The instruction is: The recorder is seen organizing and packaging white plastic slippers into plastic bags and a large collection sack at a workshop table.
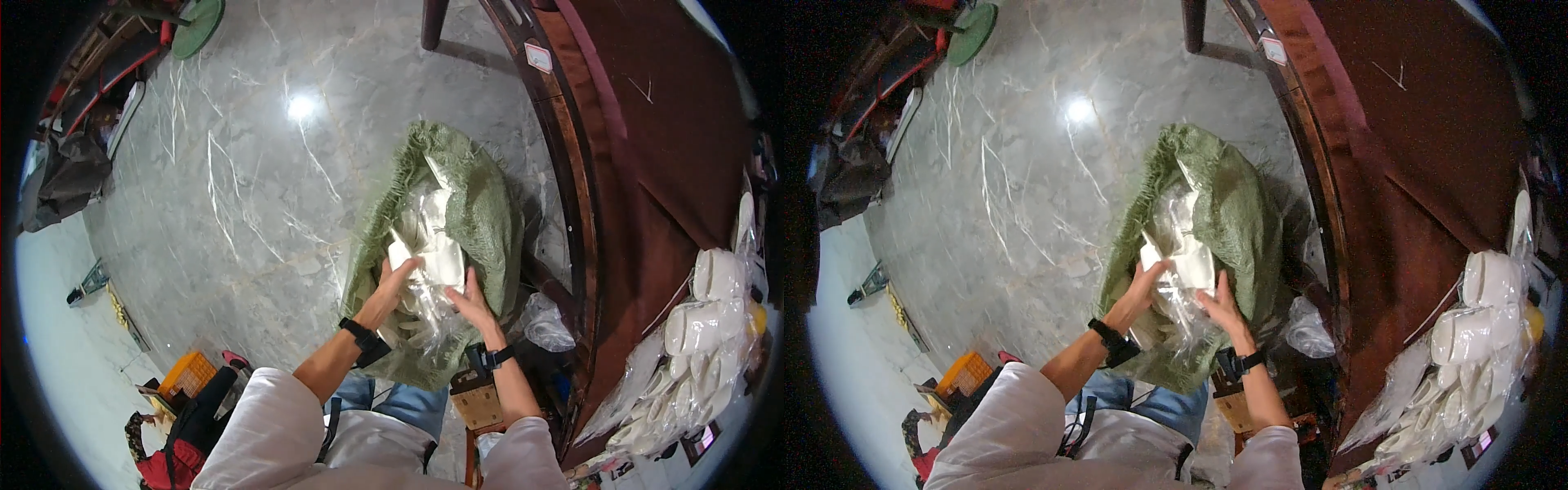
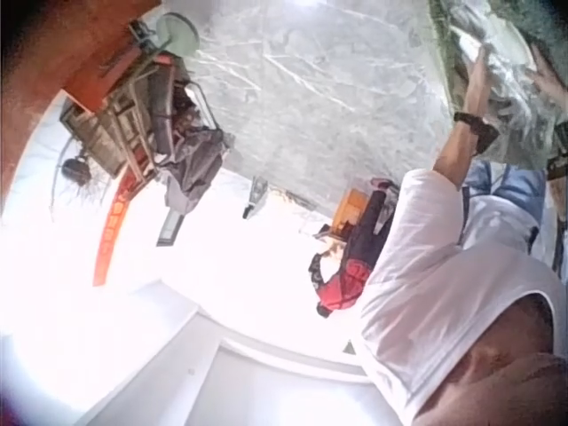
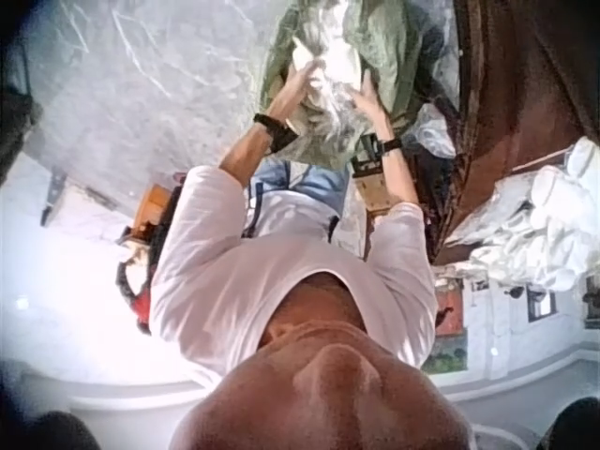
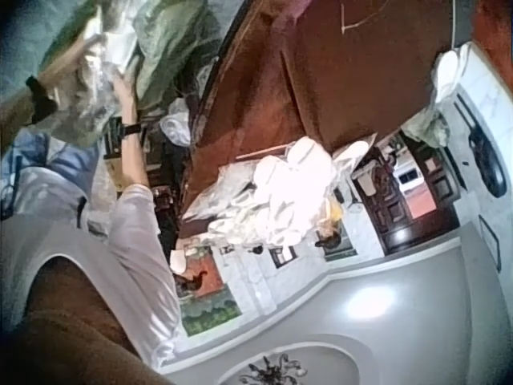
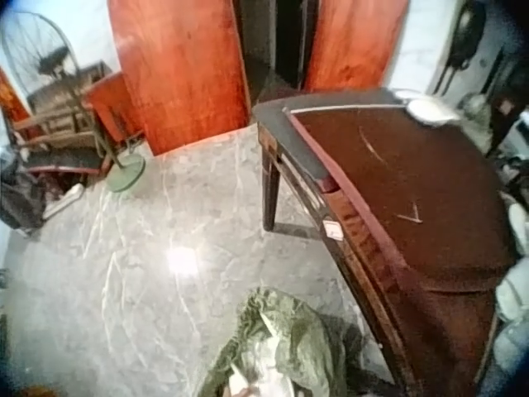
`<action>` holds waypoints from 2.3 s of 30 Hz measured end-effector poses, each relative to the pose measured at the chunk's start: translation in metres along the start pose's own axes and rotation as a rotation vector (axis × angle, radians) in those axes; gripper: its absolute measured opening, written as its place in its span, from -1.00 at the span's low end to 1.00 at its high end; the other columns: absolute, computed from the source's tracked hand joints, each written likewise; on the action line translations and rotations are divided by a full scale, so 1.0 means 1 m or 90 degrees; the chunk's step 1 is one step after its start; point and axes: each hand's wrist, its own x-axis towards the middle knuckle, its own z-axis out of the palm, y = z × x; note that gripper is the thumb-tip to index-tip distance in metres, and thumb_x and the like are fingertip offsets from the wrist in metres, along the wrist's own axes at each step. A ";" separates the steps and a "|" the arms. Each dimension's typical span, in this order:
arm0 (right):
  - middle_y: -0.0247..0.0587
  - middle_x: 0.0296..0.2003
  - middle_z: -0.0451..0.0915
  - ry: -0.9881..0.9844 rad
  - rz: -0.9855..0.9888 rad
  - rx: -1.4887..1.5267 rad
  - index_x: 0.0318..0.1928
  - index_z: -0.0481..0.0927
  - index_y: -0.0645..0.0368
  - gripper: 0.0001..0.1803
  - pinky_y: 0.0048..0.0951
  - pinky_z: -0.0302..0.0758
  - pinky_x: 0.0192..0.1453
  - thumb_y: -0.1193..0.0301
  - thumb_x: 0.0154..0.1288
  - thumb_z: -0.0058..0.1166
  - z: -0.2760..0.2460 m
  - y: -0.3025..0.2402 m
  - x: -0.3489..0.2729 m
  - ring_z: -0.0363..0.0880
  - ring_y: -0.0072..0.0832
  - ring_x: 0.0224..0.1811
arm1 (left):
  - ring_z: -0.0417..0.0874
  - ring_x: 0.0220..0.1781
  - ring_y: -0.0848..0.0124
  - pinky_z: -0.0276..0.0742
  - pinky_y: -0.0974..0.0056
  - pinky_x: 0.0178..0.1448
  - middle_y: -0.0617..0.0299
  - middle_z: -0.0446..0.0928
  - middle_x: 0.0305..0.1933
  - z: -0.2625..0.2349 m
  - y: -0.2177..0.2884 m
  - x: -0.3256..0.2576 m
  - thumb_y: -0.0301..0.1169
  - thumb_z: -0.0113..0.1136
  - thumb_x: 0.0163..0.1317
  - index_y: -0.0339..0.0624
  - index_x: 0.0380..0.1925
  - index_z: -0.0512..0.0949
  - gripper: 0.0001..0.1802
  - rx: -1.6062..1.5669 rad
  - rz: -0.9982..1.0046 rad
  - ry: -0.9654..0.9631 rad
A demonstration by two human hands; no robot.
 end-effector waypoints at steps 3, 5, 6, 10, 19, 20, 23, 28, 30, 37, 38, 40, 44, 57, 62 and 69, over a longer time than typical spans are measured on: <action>-0.02 0.16 0.27 -0.057 0.016 0.014 0.25 0.10 0.32 -0.28 -0.40 0.28 0.14 0.34 0.13 0.06 0.009 0.035 0.009 0.28 -0.35 0.14 | 0.39 0.07 0.28 0.40 0.15 0.06 0.09 0.31 0.06 0.004 0.002 -0.019 -0.27 0.23 0.04 -0.27 0.17 0.08 -0.24 -0.062 -0.009 -0.136; -0.09 0.01 0.40 -0.127 0.072 0.050 0.11 0.28 0.32 -0.43 -0.40 0.33 0.03 0.32 0.12 0.05 0.011 0.003 0.007 0.36 -0.42 0.00 | 0.39 0.09 0.27 0.42 0.13 0.04 0.12 0.31 0.07 -0.009 -0.001 -0.021 -0.30 0.20 0.06 -0.21 0.16 0.11 -0.30 -0.106 -0.020 -0.120; -0.16 -0.14 0.52 -0.187 0.137 0.082 -0.03 0.45 0.33 -0.55 -0.40 0.38 -0.07 0.30 0.11 0.03 0.009 -0.008 0.004 0.44 -0.48 -0.14 | 0.39 0.09 0.24 0.42 0.08 0.05 0.13 0.32 0.07 -0.010 -0.004 -0.017 -0.27 0.20 0.06 -0.15 0.17 0.12 -0.30 -0.107 -0.018 -0.117; -0.24 -0.34 0.56 -0.079 0.081 0.015 -0.20 0.53 0.35 -0.61 -0.42 0.40 -0.29 0.27 0.06 0.01 0.027 0.032 0.018 0.46 -0.54 -0.34 | 0.42 0.09 0.19 0.33 0.06 0.18 0.13 0.34 0.11 -0.015 -0.007 -0.015 -0.16 0.05 0.19 -0.18 0.16 0.18 -0.40 -0.066 -0.045 -0.158; -0.01 -0.17 0.57 -0.069 -0.058 0.017 -0.08 0.50 0.23 -0.61 -0.33 0.42 -0.01 0.39 0.02 0.03 0.031 0.013 -0.134 0.52 -0.31 -0.07 | 0.46 0.05 0.21 0.42 0.11 0.09 0.11 0.40 0.07 -0.043 -0.061 -0.127 -0.20 -0.05 0.19 -0.21 0.10 0.28 -0.50 -0.058 -0.012 -0.097; -0.01 -0.14 0.55 -0.089 -0.059 0.043 -0.08 0.50 0.24 -0.59 -0.33 0.42 0.00 0.38 -0.01 0.08 0.029 -0.003 -0.153 0.51 -0.27 -0.05 | 0.43 0.07 0.23 0.43 0.12 0.07 0.12 0.37 0.08 -0.046 -0.055 -0.150 -0.29 0.05 0.13 -0.23 0.14 0.19 -0.42 -0.099 -0.027 -0.064; 0.00 -0.14 0.53 -0.008 -0.222 0.086 -0.10 0.49 0.24 -0.58 -0.30 0.42 -0.03 0.35 -0.02 0.14 0.030 -0.005 -0.195 0.51 -0.20 -0.07 | 0.49 -0.09 0.28 0.47 0.16 -0.13 0.22 0.43 -0.05 -0.054 -0.052 -0.193 -0.26 0.14 0.06 -0.17 -0.02 0.36 -0.53 -0.014 -0.026 0.012; 0.10 -0.21 0.47 0.129 -0.476 0.076 -0.06 0.41 0.28 -0.53 -0.24 0.33 0.03 0.47 -0.09 0.09 -0.011 -0.041 -0.264 0.41 -0.04 -0.08 | 0.49 -0.12 0.33 0.48 0.24 -0.11 0.23 0.46 -0.17 0.010 -0.004 -0.269 -0.39 0.18 -0.01 -0.22 -0.01 0.33 -0.50 -0.014 0.058 -0.010; 0.09 -0.19 0.47 0.174 -0.516 0.090 -0.06 0.41 0.29 -0.53 -0.24 0.34 0.02 0.49 -0.10 0.08 -0.040 -0.056 -0.287 0.41 -0.05 -0.07 | 0.48 -0.07 0.31 0.49 0.24 -0.05 0.17 0.43 -0.12 0.037 0.009 -0.280 -0.54 0.17 -0.09 -0.25 0.07 0.27 -0.38 0.031 0.145 0.005; -0.04 0.00 0.45 0.356 -0.747 0.073 0.09 0.34 0.24 -0.43 -0.35 0.32 0.15 0.51 -0.03 0.09 -0.164 -0.099 -0.346 0.40 -0.31 0.04 | 0.34 0.15 0.23 0.34 0.20 0.16 0.07 0.28 0.12 0.242 0.078 -0.388 -0.36 0.37 -0.20 -0.21 0.26 -0.03 0.02 0.280 0.519 -0.322; -0.06 -0.02 0.47 0.356 -0.736 0.150 0.08 0.35 0.24 -0.46 -0.34 0.33 0.13 0.48 0.00 0.08 -0.184 -0.098 -0.342 0.41 -0.32 0.03 | 0.31 0.18 0.23 0.29 0.19 0.20 0.06 0.24 0.16 0.275 0.082 -0.401 -0.32 0.39 -0.22 -0.19 0.28 -0.06 0.07 0.304 0.552 -0.329; -0.08 -0.06 0.49 0.396 -0.623 0.166 0.04 0.39 0.24 -0.52 -0.34 0.35 0.09 0.43 0.05 0.08 -0.226 -0.093 -0.343 0.42 -0.33 0.01 | 0.32 0.17 0.25 0.30 0.17 0.18 0.02 0.26 0.15 0.335 0.086 -0.391 -0.24 0.44 -0.25 -0.19 0.25 0.02 0.05 0.386 0.707 -0.375; -0.29 -0.49 0.42 0.421 -0.455 0.353 -0.17 0.46 0.20 -0.65 -0.43 0.34 -0.41 0.18 0.27 -0.20 -0.329 -0.044 -0.324 0.36 -0.52 -0.53 | 0.18 0.27 0.01 0.11 0.07 0.31 -0.21 0.15 0.21 0.475 0.078 -0.367 0.07 0.46 -0.40 -0.34 0.25 -0.01 0.26 0.491 0.963 -0.365; -0.11 -0.04 0.38 0.871 -0.505 0.578 0.03 0.32 0.33 -0.64 -0.35 0.40 0.01 0.38 0.30 -0.09 -0.288 -0.021 -0.337 0.38 -0.41 -0.04 | 0.36 0.08 0.24 0.36 0.25 0.08 0.07 0.36 -0.04 0.283 0.020 -0.275 -0.53 0.13 0.06 -0.26 0.01 0.36 -0.55 0.396 1.047 -0.021; -0.13 -0.30 0.52 0.581 -0.616 0.262 -0.20 0.47 0.32 -0.82 -0.47 0.42 -0.12 0.48 0.21 -0.05 -0.164 -0.049 -0.277 0.49 -0.43 -0.23 | 0.29 0.14 0.07 0.24 0.11 0.20 -0.06 0.24 0.10 0.114 0.064 -0.121 -0.29 0.10 0.15 -0.25 0.17 0.17 -0.39 0.448 0.775 0.314; 0.30 0.27 -0.09 0.477 -0.305 -0.064 0.30 -0.19 0.38 -0.02 -0.11 -0.05 0.34 0.05 0.15 0.06 -0.097 -0.030 -0.004 -0.12 0.04 0.34 | 0.22 0.22 -0.09 0.18 -0.01 0.23 -0.21 0.19 0.21 0.151 0.105 0.042 0.06 0.27 -0.10 -0.30 0.22 0.09 -0.01 0.725 0.809 0.159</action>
